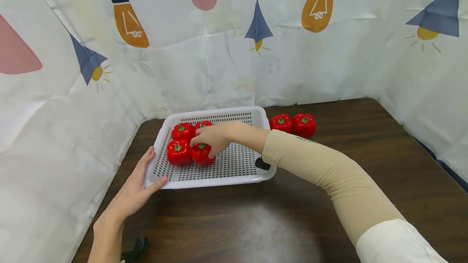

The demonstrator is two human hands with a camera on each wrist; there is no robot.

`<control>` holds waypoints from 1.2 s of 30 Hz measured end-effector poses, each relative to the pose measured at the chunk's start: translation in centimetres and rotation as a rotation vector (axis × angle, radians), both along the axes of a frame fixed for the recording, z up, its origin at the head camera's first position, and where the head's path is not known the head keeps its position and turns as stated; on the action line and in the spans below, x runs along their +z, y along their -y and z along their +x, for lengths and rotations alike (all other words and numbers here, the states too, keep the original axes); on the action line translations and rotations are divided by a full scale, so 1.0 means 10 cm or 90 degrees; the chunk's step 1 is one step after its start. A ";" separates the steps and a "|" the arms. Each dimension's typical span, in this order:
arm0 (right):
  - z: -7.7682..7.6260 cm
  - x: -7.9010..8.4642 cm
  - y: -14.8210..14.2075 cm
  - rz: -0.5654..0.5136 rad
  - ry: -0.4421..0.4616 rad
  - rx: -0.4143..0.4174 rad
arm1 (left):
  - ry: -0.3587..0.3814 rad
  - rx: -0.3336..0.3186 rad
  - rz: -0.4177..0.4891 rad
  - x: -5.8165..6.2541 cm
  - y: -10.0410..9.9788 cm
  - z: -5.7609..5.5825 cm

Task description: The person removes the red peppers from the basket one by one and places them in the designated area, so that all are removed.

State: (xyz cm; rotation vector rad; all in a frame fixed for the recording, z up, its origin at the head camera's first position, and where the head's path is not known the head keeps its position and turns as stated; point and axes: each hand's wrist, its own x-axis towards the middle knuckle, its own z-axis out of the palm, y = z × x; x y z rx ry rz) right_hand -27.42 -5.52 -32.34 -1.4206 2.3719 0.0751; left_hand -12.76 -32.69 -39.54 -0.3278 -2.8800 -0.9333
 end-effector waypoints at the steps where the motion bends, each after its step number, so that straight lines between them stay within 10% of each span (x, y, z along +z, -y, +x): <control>1: 0.00 0.00 0.00 -0.003 0.002 0.002 | 0.001 -0.002 0.008 0.00 0.00 0.00; 24: 0.01 -0.07 -0.04 -0.015 0.097 0.040 | 0.001 0.002 0.009 -0.07 -0.02 0.02; 36: 0.01 0.14 -0.19 -0.030 0.075 0.057 | -0.002 0.003 0.010 -0.06 0.01 0.01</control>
